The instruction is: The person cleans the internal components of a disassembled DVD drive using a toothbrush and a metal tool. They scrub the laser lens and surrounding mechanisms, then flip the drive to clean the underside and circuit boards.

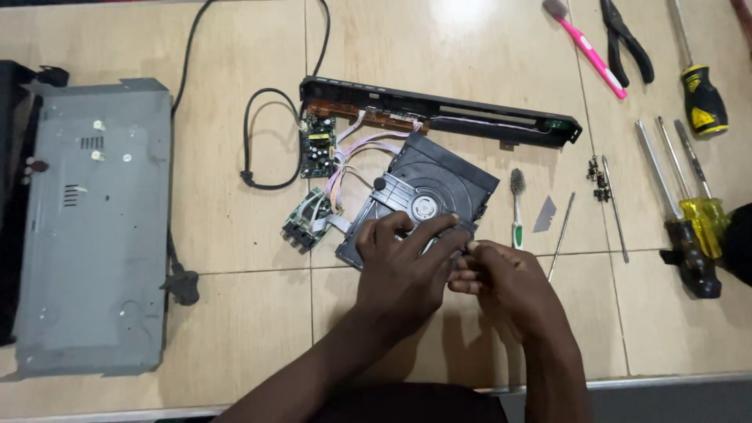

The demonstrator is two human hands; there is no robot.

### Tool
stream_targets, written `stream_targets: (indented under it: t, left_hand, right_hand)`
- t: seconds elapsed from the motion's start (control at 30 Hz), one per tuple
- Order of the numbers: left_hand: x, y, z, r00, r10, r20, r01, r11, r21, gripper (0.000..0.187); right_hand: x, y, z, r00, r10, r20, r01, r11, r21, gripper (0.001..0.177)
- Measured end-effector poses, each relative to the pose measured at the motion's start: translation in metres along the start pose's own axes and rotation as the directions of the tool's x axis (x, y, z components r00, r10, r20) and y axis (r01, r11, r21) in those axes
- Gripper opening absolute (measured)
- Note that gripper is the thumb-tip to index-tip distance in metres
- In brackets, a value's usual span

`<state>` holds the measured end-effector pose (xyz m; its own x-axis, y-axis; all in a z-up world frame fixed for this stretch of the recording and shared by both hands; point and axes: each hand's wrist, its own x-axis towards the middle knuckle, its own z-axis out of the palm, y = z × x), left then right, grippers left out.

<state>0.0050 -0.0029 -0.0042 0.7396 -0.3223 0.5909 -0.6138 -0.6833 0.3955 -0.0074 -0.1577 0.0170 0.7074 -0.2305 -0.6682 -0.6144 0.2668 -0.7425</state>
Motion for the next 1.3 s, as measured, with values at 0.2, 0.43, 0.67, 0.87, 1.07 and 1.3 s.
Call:
stream_targets:
  t: [0.2, 0.43, 0.67, 0.87, 1.07, 1.3]
  left_hand:
    - [-0.002, 0.001, 0.006, 0.999, -0.009, -0.04, 0.013, 0.996, 0.088, 0.015]
    - [-0.001, 0.001, 0.006, 0.999, 0.004, -0.053, -0.001, 0.998, 0.055, 0.014]
    - [0.001, 0.002, -0.006, 0.995, -0.102, 0.014, 0.102, 0.994, -0.032, 0.026]
    - [0.022, -0.051, -0.021, 0.9, -0.434, -0.048, 0.436, 0.888, 0.143, 0.024]
    - [0.034, -0.092, -0.021, 0.867, -0.488, 0.099, 0.477, 0.871, 0.116, 0.016]
    - [0.063, -0.104, -0.026, 0.64, -0.586, 0.496, 0.593, 0.788, 0.166, 0.024]
  right_hand:
    - [-0.008, -0.011, 0.008, 0.999, -0.019, -0.042, 0.015, 0.994, -0.104, 0.031]
    - [0.01, -0.002, 0.001, 0.999, -0.046, -0.027, 0.042, 0.99, -0.133, 0.04]
    - [0.01, 0.003, -0.002, 0.997, 0.023, -0.07, -0.036, 0.982, -0.186, 0.03]
    - [0.005, 0.0, -0.003, 0.999, 0.018, -0.028, -0.021, 0.992, -0.124, 0.032]
    - [0.01, 0.003, -0.011, 0.998, 0.018, 0.052, -0.014, 0.997, -0.069, 0.032]
    - [0.013, -0.001, -0.011, 0.994, 0.11, 0.016, -0.109, 0.991, -0.078, 0.029]
